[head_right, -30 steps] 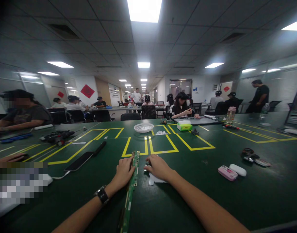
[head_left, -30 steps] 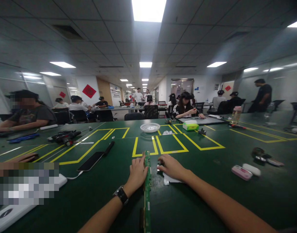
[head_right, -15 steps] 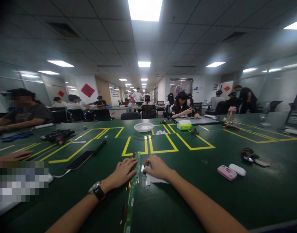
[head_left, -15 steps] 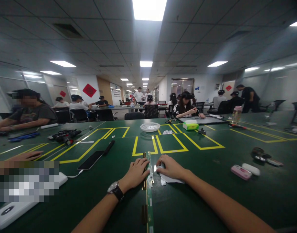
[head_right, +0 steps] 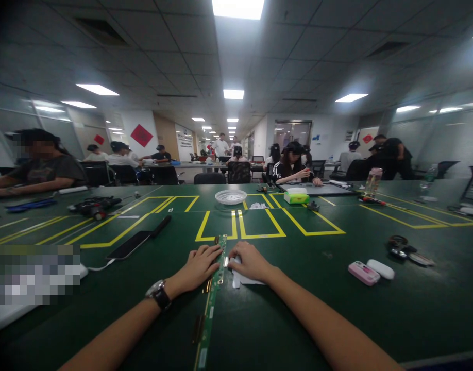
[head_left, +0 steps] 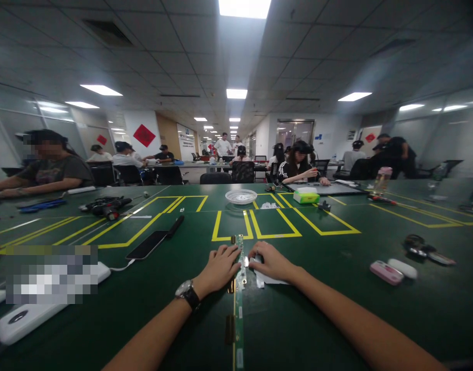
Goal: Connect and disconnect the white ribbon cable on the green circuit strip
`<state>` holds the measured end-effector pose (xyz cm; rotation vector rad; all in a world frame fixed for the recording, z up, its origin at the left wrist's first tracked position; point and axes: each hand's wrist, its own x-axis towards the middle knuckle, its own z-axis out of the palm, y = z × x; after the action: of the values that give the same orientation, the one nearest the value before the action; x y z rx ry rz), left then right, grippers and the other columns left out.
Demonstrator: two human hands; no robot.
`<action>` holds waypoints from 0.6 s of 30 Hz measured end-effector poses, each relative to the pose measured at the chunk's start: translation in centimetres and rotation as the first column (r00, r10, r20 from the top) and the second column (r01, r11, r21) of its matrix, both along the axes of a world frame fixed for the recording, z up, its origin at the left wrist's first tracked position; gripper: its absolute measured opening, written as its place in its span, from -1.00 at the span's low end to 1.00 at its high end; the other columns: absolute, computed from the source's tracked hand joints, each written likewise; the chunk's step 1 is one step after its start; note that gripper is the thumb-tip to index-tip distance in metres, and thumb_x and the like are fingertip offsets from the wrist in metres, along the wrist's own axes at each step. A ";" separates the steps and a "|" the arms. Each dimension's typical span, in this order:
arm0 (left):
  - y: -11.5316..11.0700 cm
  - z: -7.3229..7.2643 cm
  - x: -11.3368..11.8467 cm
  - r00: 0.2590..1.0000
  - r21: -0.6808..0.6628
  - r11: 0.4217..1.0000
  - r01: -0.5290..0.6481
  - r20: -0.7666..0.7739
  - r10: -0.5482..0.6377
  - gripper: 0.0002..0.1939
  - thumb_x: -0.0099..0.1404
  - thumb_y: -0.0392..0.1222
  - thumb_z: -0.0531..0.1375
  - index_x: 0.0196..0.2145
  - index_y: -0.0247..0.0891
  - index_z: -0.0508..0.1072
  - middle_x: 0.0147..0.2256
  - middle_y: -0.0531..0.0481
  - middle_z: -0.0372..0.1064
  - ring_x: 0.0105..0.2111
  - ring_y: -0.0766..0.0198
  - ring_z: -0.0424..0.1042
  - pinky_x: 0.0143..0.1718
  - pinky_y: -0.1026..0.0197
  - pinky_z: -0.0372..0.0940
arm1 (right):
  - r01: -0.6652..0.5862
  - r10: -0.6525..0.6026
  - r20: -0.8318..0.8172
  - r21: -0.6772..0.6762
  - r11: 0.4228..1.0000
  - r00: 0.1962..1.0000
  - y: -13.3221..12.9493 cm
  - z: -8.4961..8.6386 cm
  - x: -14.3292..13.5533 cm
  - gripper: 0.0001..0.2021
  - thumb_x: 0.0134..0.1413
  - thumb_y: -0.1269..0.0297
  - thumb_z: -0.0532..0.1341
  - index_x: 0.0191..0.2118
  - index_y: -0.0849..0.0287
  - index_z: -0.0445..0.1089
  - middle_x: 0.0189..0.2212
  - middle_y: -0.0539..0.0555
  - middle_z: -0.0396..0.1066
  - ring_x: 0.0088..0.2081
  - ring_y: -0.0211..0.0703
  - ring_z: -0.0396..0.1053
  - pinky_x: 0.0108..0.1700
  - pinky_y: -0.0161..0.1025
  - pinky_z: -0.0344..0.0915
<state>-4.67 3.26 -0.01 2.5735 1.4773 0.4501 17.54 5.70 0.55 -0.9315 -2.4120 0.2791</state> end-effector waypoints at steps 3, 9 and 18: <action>0.0 0.0 -0.1 1.000 -0.005 1.000 0.014 0.021 -0.014 -0.53 0.38 0.02 -0.08 0.21 -0.03 0.15 0.24 -0.03 0.03 0.15 -0.05 0.00 0.07 -0.10 -0.07 | -0.040 0.040 0.007 -0.010 0.999 0.999 -0.1 0.3 0.0 -0.82 0.06 0.22 0.24 -0.24 0.19 0.44 -0.27 0.10 0.40 -0.19 -0.14 0.30 -0.10 -0.21 0.16; 0.0 0.1 -0.2 0.997 0.000 0.998 0.062 0.046 -0.062 -0.52 0.39 0.02 -0.09 0.22 -0.01 0.13 0.24 0.00 0.05 0.12 -0.09 0.03 0.04 -0.13 -0.05 | -0.070 0.071 0.032 -0.036 0.997 0.997 -0.3 0.9 0.0 -0.81 0.10 0.22 0.21 -0.22 0.18 0.46 -0.25 0.11 0.40 -0.16 -0.15 0.30 -0.08 -0.22 0.16; -0.5 0.2 0.2 0.998 -0.021 1.000 0.022 0.057 -0.021 -0.51 0.38 0.03 -0.09 0.23 -0.03 0.13 0.24 -0.03 0.04 0.15 -0.08 -0.02 0.07 -0.13 -0.09 | -0.032 0.032 0.026 0.004 0.999 0.999 -0.2 0.2 -0.2 -0.83 0.06 0.21 0.24 -0.25 0.17 0.46 -0.26 0.09 0.42 -0.17 -0.14 0.32 -0.08 -0.22 0.18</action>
<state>-4.49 2.77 0.20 2.5358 1.4262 0.4973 17.34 5.52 0.79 -0.9005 -2.4524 0.2742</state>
